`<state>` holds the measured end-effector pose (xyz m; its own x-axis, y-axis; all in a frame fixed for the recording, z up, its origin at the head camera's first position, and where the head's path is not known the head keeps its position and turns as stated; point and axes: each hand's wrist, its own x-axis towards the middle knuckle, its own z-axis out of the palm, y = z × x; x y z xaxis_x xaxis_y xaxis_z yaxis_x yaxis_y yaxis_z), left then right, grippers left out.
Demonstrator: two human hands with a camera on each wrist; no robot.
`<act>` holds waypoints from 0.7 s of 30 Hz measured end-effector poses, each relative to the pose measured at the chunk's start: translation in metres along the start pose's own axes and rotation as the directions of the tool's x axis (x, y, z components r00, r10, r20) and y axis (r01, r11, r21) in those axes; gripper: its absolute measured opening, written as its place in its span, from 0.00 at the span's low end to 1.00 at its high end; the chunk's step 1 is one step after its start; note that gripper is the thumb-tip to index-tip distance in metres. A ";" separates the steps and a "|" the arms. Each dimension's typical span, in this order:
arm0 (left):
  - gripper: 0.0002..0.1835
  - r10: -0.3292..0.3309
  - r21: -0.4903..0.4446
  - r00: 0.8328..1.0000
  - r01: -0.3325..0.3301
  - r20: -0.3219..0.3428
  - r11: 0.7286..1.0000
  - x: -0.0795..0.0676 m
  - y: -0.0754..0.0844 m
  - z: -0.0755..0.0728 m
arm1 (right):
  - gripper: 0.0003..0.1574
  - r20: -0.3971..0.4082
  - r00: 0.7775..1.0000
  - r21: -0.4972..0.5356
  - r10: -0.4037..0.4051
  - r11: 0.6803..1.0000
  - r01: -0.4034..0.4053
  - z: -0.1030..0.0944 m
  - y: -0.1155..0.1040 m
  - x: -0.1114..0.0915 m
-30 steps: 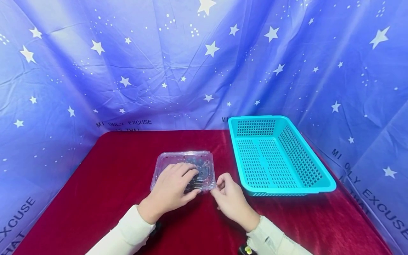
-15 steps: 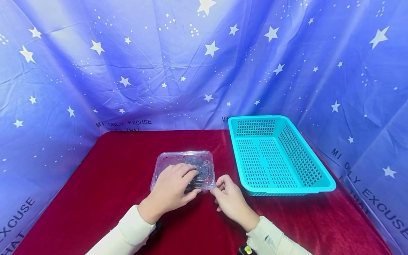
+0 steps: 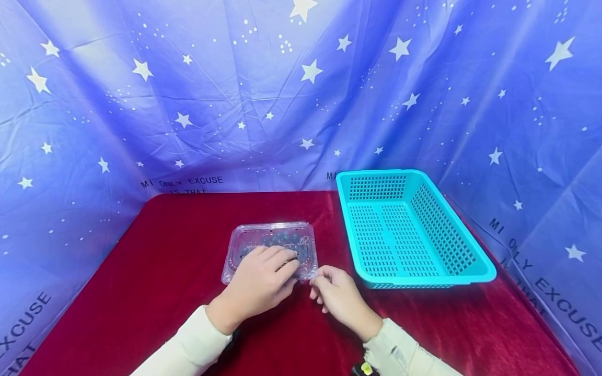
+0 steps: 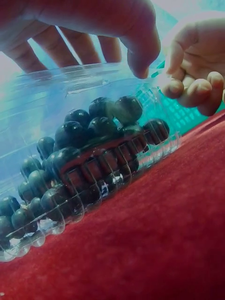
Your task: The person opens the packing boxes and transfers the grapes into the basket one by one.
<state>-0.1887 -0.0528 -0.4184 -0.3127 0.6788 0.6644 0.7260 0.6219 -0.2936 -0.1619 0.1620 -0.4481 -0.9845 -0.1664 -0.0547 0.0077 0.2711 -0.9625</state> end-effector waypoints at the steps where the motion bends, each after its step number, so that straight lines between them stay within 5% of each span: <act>1: 0.11 0.009 -0.001 1.000 -0.009 -0.005 1.000 0.000 0.000 0.000 | 0.10 0.001 1.000 -0.002 -0.002 1.000 0.002 0.000 0.000 0.000; 21: 0.04 0.069 0.043 0.997 -0.070 0.022 0.997 0.001 0.007 -0.001 | 0.13 0.012 1.000 0.012 -0.005 1.000 0.005 -0.001 0.000 0.000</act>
<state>-0.1832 -0.0483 -0.4186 -0.2758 0.7285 0.6270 0.7192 0.5892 -0.3682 -0.1616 0.1627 -0.4479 -0.9823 -0.1796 -0.0529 0.0047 0.2586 -0.9660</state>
